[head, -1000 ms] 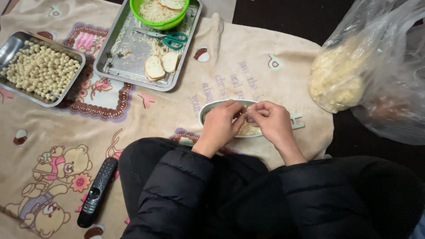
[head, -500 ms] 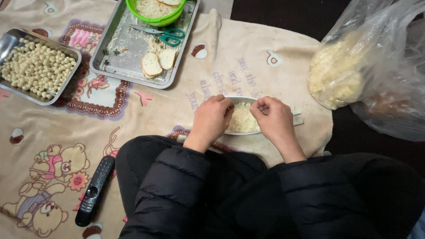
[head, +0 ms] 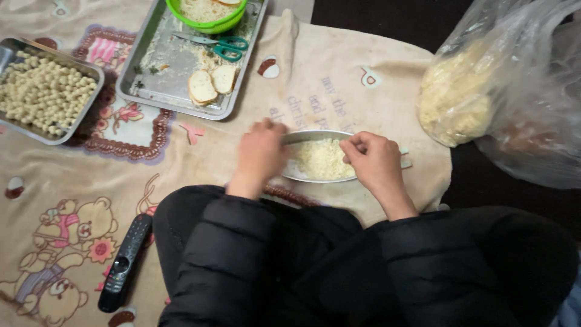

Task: Crumbling bread or dough into small pieces into a bowl by hand while sitting on the floor.

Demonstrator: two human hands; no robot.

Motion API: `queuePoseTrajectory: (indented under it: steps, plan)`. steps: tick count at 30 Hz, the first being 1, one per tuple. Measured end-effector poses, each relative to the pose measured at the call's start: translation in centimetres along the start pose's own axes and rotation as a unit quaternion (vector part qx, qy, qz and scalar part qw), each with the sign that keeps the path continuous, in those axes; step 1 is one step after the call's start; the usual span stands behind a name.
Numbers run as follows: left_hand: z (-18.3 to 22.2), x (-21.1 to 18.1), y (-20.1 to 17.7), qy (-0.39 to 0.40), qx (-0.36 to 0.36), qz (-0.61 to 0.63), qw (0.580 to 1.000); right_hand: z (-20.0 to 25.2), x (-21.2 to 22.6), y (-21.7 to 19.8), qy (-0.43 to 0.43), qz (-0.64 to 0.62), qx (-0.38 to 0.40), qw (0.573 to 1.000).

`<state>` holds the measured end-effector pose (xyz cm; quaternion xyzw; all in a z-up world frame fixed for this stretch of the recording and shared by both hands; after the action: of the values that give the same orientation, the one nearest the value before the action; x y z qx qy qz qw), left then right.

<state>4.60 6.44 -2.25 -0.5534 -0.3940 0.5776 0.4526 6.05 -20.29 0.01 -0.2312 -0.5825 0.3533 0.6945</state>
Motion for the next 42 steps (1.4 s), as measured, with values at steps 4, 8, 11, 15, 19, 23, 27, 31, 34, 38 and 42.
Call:
queuePoseTrajectory:
  steps: [4, 8, 11, 15, 19, 23, 27, 31, 34, 38, 42]
  plan:
    - [-1.8, 4.6, 0.0, -0.067, 0.077, 0.044, 0.994, -0.4, -0.1, 0.8, -0.035, -0.052, 0.014, 0.998]
    - [-2.2, 5.2, 0.5, -0.107, 0.116, 0.078, 0.984, -0.8, -1.7, 1.7, -0.016, -0.040, 0.012, 0.999]
    - [-1.7, 3.4, -0.5, -0.135, 0.169, 0.086, 0.973, -0.6, -1.6, 1.7, -0.026, -0.013, 0.005, 1.000]
    - [-3.9, 4.0, 6.0, -0.139, 0.174, 0.038, 0.974, -0.1, -0.3, 1.2, -0.055, -0.028, 0.012, 0.998]
    - [-4.2, 2.3, 4.7, -0.098, 0.148, 0.028, 0.984, 1.3, 0.8, -0.4, 0.025, -0.138, -0.019, 0.990]
    - [-3.1, 0.6, 0.4, -0.093, 0.139, 0.034, 0.985, 0.7, -3.0, -3.2, 0.065, -0.231, -0.085, 0.967]
    - [-2.8, -0.4, -0.9, -0.094, 0.168, 0.068, 0.979, 1.0, -6.5, -8.2, 0.079, -0.271, -0.147, 0.948]
    - [-3.6, -0.7, 1.5, -0.069, 0.176, 0.092, 0.978, 2.6, -9.2, -14.9, 0.113, -0.248, -0.190, 0.943]
    - [-4.6, -1.4, 4.2, -0.061, 0.188, 0.098, 0.975, 4.9, -9.9, -20.0, 0.146, -0.207, -0.213, 0.944]
    - [-4.8, -2.1, 4.4, -0.044, 0.146, 0.108, 0.982, 4.2, -12.8, -21.9, 0.140, -0.186, -0.205, 0.951]
    - [-3.9, -2.7, 2.0, -0.023, 0.112, 0.151, 0.982, 0.8, -13.1, -20.8, 0.108, -0.204, -0.176, 0.957]
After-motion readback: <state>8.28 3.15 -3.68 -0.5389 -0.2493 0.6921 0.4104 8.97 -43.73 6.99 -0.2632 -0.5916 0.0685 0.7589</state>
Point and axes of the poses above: each hand's wrist, its own z-axis away from the middle knuckle, its own y-axis out of the palm, x = y × z, the point moved 3 cm from there along -z, towards the middle knuckle, and after that the axes turned 3 degrees about x, right-handed, at the moved point
